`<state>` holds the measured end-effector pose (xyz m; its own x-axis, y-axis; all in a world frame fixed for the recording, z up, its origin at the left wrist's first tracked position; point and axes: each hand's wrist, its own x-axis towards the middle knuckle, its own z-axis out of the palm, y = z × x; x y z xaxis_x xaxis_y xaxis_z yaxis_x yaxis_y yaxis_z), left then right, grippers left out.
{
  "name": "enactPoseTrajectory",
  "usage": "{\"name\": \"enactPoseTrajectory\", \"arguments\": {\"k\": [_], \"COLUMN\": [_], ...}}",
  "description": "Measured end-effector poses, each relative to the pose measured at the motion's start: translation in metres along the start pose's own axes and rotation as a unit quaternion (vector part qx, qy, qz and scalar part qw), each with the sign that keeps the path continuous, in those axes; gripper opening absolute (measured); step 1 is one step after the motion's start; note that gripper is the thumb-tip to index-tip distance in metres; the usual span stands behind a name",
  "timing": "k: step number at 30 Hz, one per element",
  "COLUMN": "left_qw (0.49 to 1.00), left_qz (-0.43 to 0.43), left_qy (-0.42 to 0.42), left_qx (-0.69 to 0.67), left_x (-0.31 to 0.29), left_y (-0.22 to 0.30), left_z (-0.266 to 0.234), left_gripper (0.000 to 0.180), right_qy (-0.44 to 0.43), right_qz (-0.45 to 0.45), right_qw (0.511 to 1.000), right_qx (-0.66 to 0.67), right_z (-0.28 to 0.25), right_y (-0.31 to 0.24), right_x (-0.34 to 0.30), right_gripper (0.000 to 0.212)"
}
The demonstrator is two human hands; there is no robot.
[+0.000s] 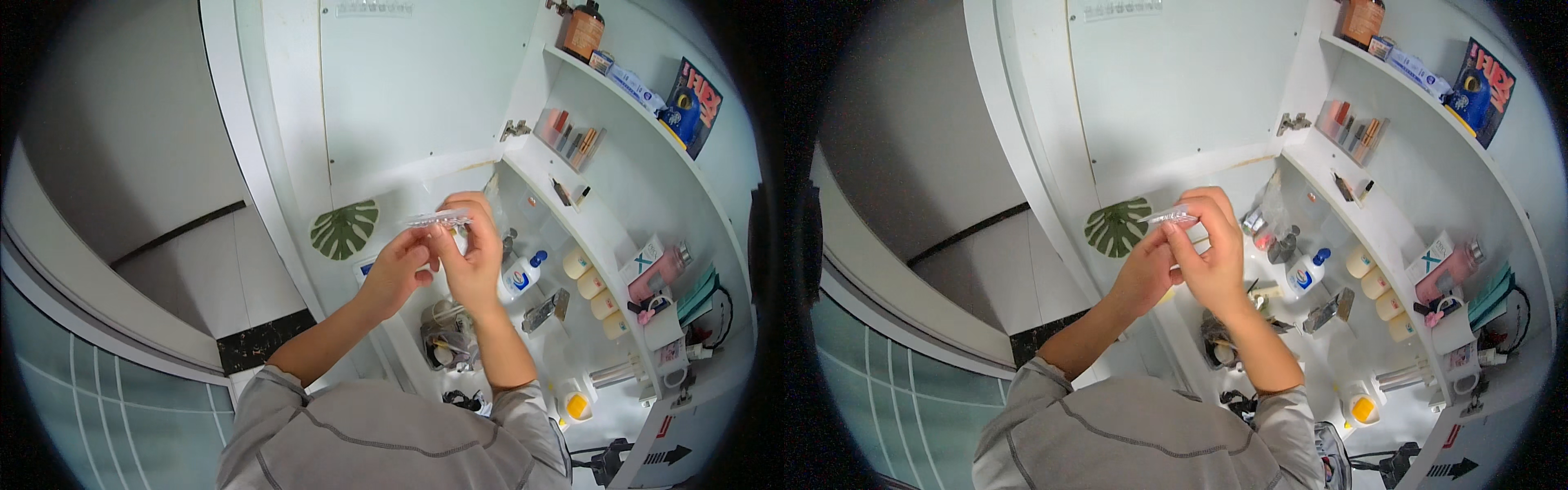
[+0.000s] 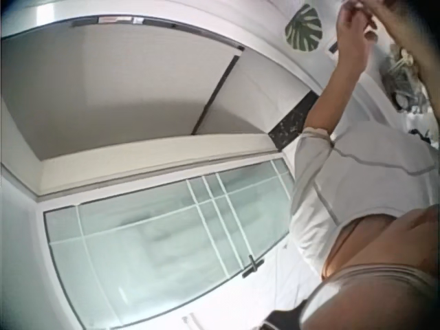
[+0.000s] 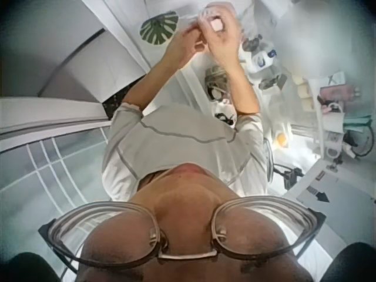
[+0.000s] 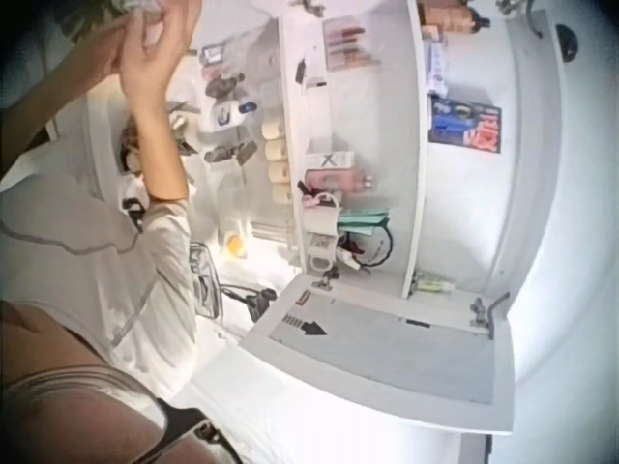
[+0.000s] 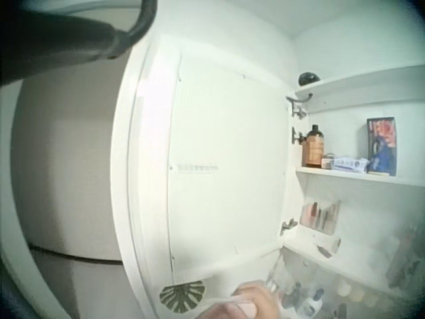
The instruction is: The person removes a black plastic bag from a wall-mounted cabinet door and places it in a sink. They then peel the backing off a clear plastic hook strip and press it onto the inside of the cabinet door. The person repeats this process with a second hook strip, peeling the backing and adhering it to the door.
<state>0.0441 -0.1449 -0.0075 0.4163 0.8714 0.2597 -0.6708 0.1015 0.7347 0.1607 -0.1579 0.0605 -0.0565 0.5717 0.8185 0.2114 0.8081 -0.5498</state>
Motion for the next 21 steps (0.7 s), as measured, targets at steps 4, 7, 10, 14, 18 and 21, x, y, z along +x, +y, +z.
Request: {"name": "enactPoseTrajectory", "arguments": {"k": [4,7,10,14,18,21], "left_qw": [0.944,0.773,0.602,0.463,0.464,0.525], "left_qz": [0.142,0.358,0.448,0.528,0.509,0.453], "left_qy": [0.011,0.044,0.024,0.022,0.035,0.055], "left_qx": [0.297,0.522,0.66,0.712,0.724,0.719], "left_x": [-0.009,-0.011,-0.007,0.007,0.007,0.01], "left_y": [0.03,0.065,0.093,0.106,0.121,0.13], "left_z": [-0.019,-0.013,0.002,0.005,0.004,0.004], "left_gripper": [0.037,0.042,0.036,0.026,0.02,0.017], "right_qy": [-0.118,-0.176,-0.234,-0.259,-0.231,-0.212], "right_qz": [-0.099,-0.112,-0.128,-0.168,-0.188,-0.189], "right_qw": [0.956,0.915,0.869,0.859,0.89,0.908], "right_qx": [-0.248,-0.346,-0.417,-0.409,-0.346,-0.307], "right_z": [-0.027,-0.028,-0.02,-0.01,-0.008,-0.004], "right_y": [-0.02,-0.024,-0.022,-0.02,-0.018,-0.017], "right_x": [0.035,0.048,0.051,0.057,0.068,0.075], "right_gripper": [0.014,0.013,0.013,0.014,0.01,0.009]}}
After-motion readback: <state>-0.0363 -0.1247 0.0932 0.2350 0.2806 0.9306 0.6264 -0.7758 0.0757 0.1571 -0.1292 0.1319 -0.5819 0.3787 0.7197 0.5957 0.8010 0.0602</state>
